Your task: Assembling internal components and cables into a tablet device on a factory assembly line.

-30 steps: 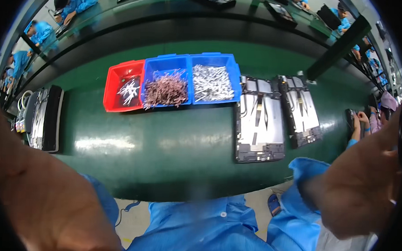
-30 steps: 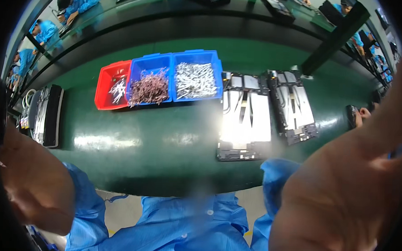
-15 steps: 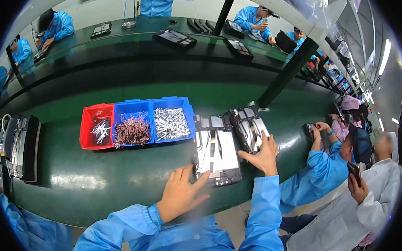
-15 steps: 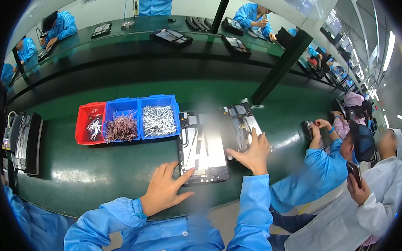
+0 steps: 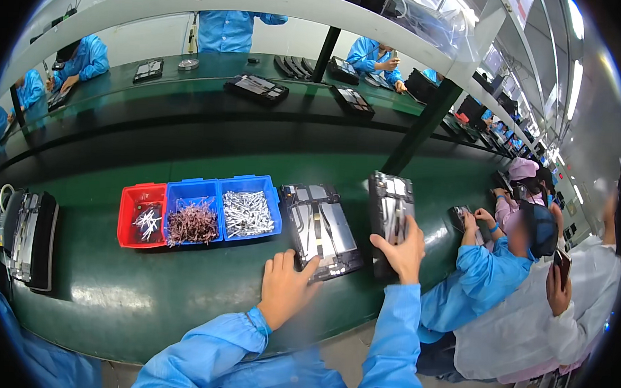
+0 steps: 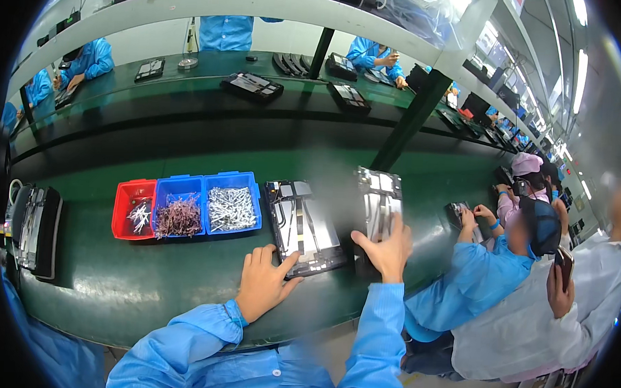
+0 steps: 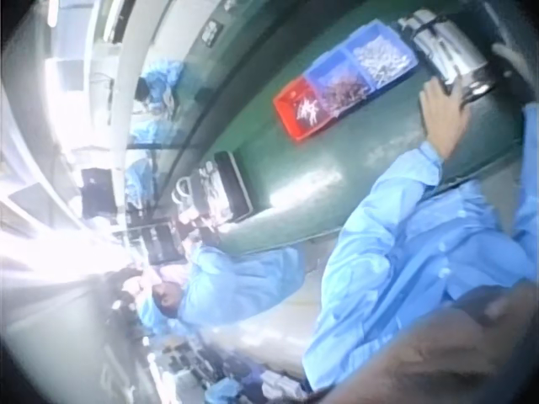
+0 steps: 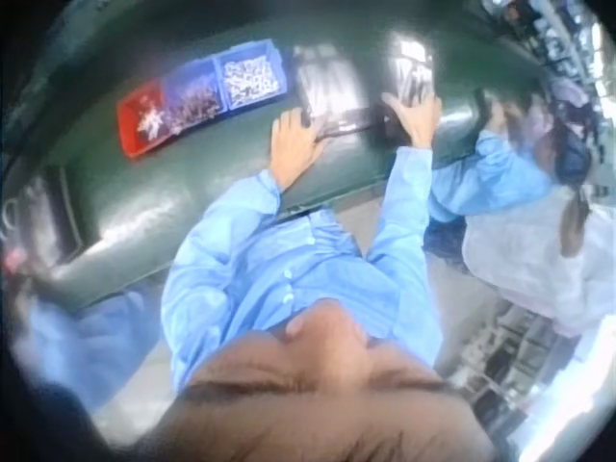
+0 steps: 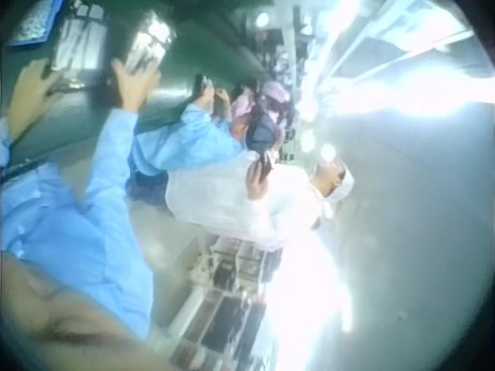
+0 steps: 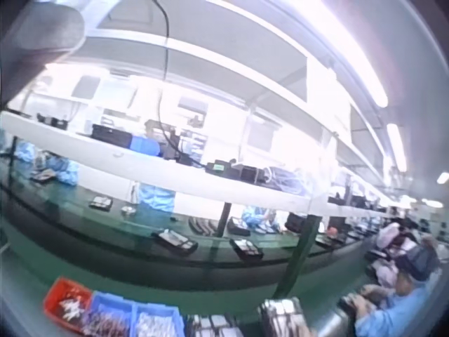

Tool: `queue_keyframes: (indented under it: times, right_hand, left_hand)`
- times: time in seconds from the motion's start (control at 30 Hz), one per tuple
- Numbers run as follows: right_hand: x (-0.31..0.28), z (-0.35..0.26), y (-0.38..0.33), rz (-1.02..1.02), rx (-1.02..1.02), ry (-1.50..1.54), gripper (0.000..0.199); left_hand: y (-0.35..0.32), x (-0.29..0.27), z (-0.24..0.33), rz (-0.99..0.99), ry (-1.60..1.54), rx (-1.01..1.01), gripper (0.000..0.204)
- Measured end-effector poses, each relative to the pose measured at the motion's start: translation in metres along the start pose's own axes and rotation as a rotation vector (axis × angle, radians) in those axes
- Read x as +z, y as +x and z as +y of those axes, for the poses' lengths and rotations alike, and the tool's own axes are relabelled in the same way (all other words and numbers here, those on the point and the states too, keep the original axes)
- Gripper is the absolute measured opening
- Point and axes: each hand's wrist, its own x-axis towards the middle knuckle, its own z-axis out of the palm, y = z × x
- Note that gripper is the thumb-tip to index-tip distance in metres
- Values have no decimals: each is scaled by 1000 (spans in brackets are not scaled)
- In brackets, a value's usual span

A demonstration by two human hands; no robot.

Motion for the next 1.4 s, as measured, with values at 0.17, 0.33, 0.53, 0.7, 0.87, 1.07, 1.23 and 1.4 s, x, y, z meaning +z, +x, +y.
queue_keyframes:
  times: [0.17,0.33,0.53,0.7,0.87,1.07,1.23,1.4]
  right_hand:
    - [-37,-36,-70,29,-232,170,113]
    - [-61,-73,-146,-246,-325,178,124]
    - [-32,-90,-196,-513,-499,147,115]
    - [18,-122,-216,-441,-536,35,108]
    - [25,-136,-234,-365,-550,-12,102]
    - [16,-108,-229,-485,-546,255,63]
    - [41,-96,-212,-434,-477,495,46]
    - [44,-101,-203,-454,-352,541,45]
  left_hand:
    - [-2,1,-5,-6,-14,3,63]
    - [-23,-36,-26,-51,-191,-34,64]
    - [-74,-115,-100,13,27,-151,21]
    - [-46,-153,-122,271,28,-250,17]
    - [-18,-148,-141,297,156,-171,19]
    - [-7,-128,-145,306,217,-182,21]
    - [-2,-126,-154,401,181,-204,14]
    - [9,-136,-154,460,110,-271,8]
